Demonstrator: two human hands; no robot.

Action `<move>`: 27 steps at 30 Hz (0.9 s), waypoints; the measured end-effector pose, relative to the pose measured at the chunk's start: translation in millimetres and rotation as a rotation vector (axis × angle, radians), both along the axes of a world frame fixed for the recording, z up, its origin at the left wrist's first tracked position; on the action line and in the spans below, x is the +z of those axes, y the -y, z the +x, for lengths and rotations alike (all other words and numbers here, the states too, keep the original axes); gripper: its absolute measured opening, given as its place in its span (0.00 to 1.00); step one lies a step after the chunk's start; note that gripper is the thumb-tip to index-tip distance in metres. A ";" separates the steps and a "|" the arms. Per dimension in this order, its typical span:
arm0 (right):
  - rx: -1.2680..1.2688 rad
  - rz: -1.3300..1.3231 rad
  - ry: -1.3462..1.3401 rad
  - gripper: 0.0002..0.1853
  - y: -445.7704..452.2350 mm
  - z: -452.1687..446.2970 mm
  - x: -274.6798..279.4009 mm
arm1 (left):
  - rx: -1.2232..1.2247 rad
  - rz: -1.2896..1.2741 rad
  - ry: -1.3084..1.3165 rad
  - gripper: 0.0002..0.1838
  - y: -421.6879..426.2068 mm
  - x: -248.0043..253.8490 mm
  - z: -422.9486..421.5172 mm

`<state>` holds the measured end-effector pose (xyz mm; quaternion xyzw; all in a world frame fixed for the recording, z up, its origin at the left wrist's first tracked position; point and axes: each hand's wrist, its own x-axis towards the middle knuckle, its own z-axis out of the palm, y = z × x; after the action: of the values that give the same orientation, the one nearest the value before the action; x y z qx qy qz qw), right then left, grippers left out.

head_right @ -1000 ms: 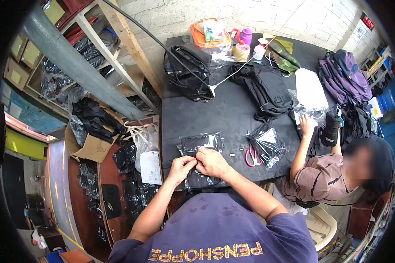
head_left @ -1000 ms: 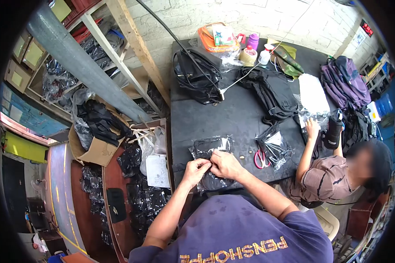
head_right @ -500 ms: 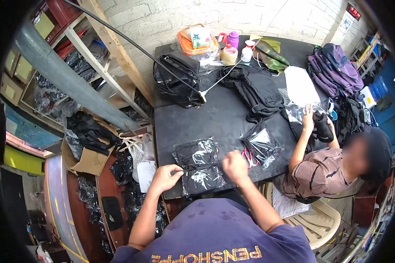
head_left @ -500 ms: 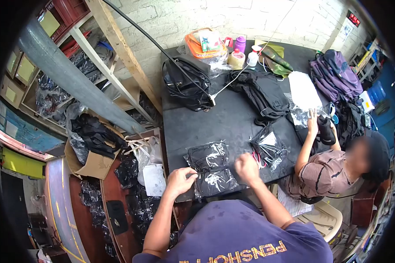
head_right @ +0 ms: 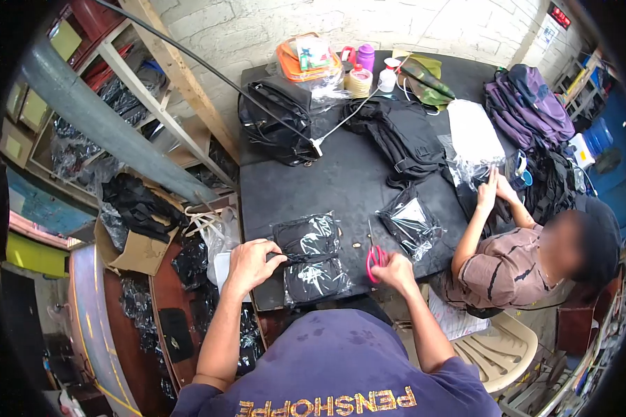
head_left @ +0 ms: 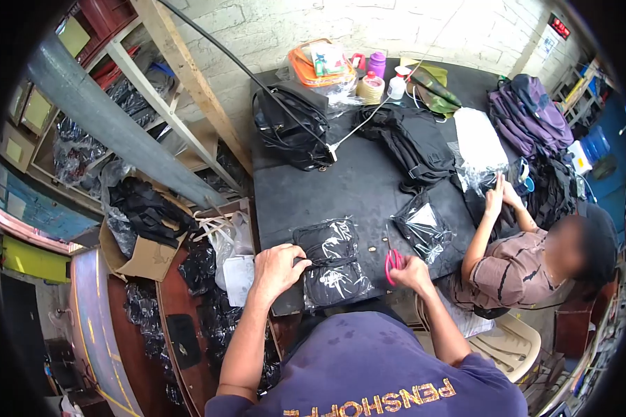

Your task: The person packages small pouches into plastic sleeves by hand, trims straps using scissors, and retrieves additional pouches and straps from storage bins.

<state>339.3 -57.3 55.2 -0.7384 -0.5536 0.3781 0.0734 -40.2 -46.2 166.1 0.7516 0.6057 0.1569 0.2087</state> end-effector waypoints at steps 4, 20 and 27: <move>0.268 0.325 0.005 0.26 19.0 -18.6 35.3 | 0.030 -0.037 0.010 0.13 0.1 5.8 6.8; 0.767 0.733 0.195 0.23 -52.8 -45.4 31.4 | 0.586 0.180 0.245 0.14 34.7 13.6 -9.2; 0.450 0.439 0.193 0.22 -67.4 -2.7 -62.8 | 1.286 0.079 1.226 0.11 167.3 -92.4 -72.1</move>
<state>336.5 10.1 -7.7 -0.5965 -0.7755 0.1848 0.0929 -112.3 -213.5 73.7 0.0566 0.6864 0.6393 0.3420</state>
